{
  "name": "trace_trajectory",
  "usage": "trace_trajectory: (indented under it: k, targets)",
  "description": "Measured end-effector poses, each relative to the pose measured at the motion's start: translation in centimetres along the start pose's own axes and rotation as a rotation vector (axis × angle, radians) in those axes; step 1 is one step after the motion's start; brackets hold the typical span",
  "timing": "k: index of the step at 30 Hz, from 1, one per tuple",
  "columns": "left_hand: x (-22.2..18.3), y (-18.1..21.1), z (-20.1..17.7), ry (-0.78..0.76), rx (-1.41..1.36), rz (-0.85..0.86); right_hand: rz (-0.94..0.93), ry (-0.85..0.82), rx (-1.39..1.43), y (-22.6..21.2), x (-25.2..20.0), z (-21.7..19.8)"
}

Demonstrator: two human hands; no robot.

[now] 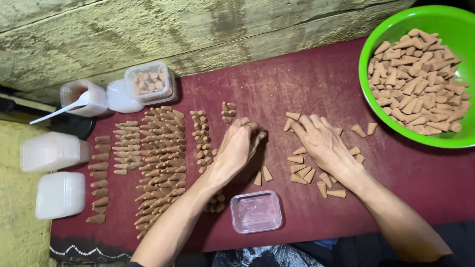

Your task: Arranging incense cones into organized rows on a work surface at a fast pace.

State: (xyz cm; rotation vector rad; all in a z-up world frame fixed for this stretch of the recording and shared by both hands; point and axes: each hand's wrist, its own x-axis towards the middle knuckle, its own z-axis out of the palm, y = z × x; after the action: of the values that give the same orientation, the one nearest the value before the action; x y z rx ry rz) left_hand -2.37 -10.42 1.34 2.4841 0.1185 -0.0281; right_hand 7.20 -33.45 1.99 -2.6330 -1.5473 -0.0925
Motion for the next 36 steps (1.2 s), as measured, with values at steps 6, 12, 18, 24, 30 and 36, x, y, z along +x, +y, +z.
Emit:
trace_trajectory:
  k: [6,12,18,24,30,36]
  targets:
    - [-2.3,-2.9,-1.9,0.015,0.03,-0.078,0.003,-0.057,-0.089,1.0,-1.1,4.6]
    - [-3.9,-6.4,-5.0,0.084,0.092,-0.162,0.053,0.042,0.345,-0.5,1.3,-0.1]
    - [-2.9,-8.0,-3.9,0.109,0.133,-0.142,0.048,0.217,0.798,-4.5,7.1,-1.9]
    - [-0.8,-10.2,-1.1,0.108,0.203,-0.092,0.088,0.193,0.685,-5.6,11.7,5.0]
    - [0.3,-10.7,0.1,0.095,0.255,-0.06,0.14,0.08,0.492,-6.3,12.4,5.8]
    - [0.5,-10.2,0.4,0.102,0.258,-0.092,0.158,0.071,0.479,-6.3,12.4,7.2]
